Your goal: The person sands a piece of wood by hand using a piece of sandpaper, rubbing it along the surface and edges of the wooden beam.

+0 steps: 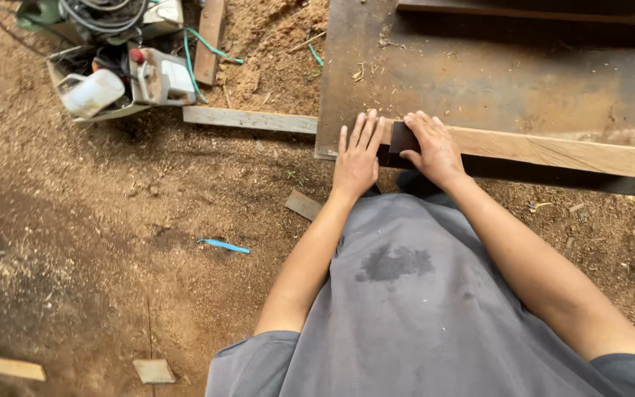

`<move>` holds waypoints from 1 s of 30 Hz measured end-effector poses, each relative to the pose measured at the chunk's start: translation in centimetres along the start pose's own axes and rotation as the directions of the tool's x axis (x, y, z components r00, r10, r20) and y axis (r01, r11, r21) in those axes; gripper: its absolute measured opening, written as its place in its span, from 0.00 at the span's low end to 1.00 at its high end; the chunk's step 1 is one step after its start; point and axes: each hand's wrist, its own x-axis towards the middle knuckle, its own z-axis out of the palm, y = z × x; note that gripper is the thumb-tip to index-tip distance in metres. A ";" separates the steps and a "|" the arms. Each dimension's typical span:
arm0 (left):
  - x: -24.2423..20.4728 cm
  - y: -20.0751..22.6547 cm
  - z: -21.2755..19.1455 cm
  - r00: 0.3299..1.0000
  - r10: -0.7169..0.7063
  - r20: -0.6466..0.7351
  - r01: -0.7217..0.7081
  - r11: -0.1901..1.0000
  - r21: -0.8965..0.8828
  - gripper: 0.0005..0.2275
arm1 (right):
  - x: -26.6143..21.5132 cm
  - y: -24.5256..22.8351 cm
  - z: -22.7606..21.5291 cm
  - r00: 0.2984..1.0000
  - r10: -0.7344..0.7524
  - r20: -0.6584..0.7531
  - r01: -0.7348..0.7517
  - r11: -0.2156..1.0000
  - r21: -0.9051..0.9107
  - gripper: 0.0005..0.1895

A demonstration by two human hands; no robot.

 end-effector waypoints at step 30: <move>4.3 -5.0 -0.4 0.996 -0.051 0.072 0.082 0.837 -0.541 0.29 | 4.0 -2.7 1.6 0.997 -0.002 0.073 0.001 1.000 0.007 0.38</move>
